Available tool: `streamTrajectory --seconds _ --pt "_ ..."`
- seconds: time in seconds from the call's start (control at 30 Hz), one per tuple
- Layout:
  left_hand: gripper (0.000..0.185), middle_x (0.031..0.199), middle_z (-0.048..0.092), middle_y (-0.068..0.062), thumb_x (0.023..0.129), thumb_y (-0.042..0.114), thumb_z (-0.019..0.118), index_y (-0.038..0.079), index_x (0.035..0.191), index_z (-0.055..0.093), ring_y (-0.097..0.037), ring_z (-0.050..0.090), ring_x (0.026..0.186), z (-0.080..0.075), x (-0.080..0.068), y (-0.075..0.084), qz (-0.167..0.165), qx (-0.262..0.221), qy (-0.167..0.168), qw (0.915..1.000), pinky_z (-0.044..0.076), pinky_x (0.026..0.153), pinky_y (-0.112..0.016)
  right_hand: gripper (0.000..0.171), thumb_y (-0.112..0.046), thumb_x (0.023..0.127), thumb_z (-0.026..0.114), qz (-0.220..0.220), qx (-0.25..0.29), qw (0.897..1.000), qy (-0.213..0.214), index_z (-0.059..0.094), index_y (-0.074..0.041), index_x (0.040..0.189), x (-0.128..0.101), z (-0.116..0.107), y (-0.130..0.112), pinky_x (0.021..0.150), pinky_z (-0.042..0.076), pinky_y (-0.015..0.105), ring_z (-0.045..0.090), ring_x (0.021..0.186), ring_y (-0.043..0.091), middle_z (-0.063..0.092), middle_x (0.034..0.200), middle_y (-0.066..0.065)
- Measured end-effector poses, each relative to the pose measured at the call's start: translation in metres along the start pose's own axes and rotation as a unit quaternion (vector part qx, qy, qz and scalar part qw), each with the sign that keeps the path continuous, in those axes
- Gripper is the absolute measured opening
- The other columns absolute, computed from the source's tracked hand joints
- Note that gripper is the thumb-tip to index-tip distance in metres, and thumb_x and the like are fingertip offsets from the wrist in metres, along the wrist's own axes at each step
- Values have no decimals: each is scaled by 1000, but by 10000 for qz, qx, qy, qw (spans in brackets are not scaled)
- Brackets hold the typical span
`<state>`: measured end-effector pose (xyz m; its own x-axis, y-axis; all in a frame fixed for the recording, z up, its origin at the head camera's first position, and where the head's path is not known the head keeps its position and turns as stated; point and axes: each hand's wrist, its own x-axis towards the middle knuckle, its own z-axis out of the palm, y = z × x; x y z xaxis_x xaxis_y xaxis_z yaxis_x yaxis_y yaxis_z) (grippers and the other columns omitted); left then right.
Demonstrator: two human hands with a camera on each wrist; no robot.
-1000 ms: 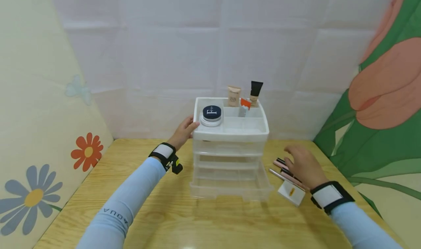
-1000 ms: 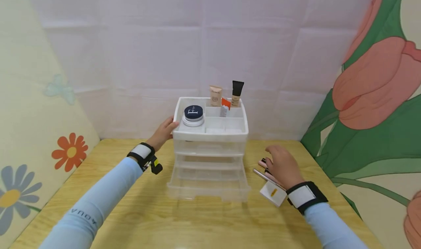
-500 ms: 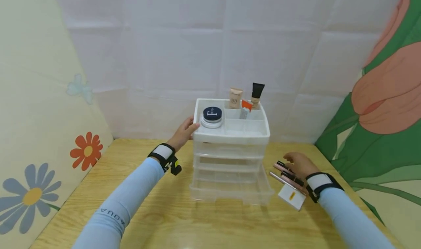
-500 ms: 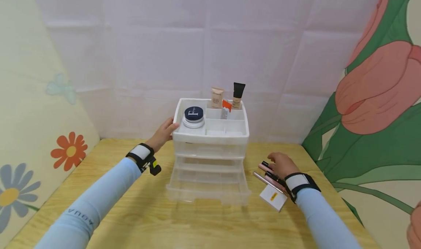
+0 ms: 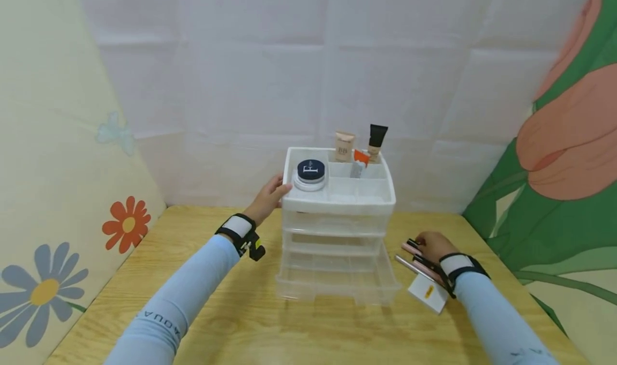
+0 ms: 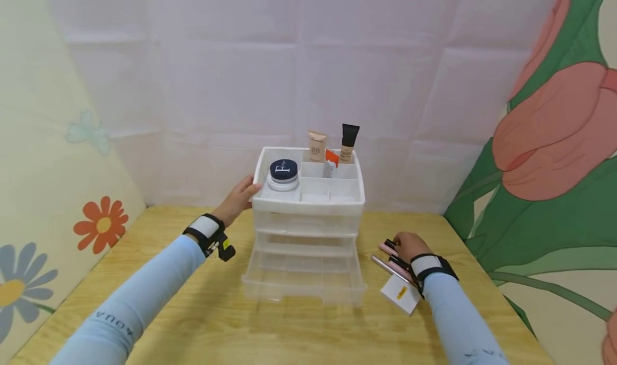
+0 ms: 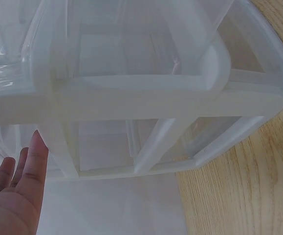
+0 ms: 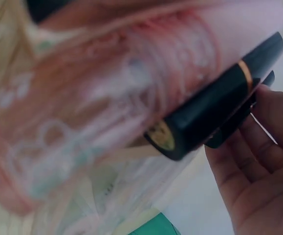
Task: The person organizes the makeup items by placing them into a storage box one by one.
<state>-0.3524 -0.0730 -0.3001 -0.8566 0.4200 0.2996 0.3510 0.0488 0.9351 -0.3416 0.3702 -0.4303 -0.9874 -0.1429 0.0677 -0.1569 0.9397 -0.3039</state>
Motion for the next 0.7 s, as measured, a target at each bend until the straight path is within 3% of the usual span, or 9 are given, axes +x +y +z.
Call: streamTrajectory --seconds 0.07,0.17,0.3,0.7 --pt "46 127 40 -21 94 19 38 2 135 27 -27 49 99 3 -4 7 0 5 -15 10000 47 78 -37 21 -4 81 55 -34 38 10000 40 59 11 96 -1 1 2 68 43 46 55 80 33 59 87 20" --pt "46 126 41 -21 93 20 38 3 135 28 -26 50 97 4 -3 6 55 43 12 10000 47 77 -36 21 -4 81 56 -70 82 9999 106 58 11 96 -2 1 4 67 43 45 55 80 33 60 87 21" --pt "46 125 43 -18 92 25 41 7 133 31 -24 51 96 0 4 -8 119 -2 76 9999 48 76 -36 23 -4 81 57 -42 128 9998 137 58 12 97 -3 1 2 68 43 45 55 81 35 59 88 22" --pt "47 125 43 -18 92 25 42 6 133 31 -23 52 94 0 5 -7 70 42 193 9998 48 75 -35 29 -7 83 53 451 232 9986 169 55 11 105 -1 -6 -6 68 44 47 54 84 35 58 94 23"
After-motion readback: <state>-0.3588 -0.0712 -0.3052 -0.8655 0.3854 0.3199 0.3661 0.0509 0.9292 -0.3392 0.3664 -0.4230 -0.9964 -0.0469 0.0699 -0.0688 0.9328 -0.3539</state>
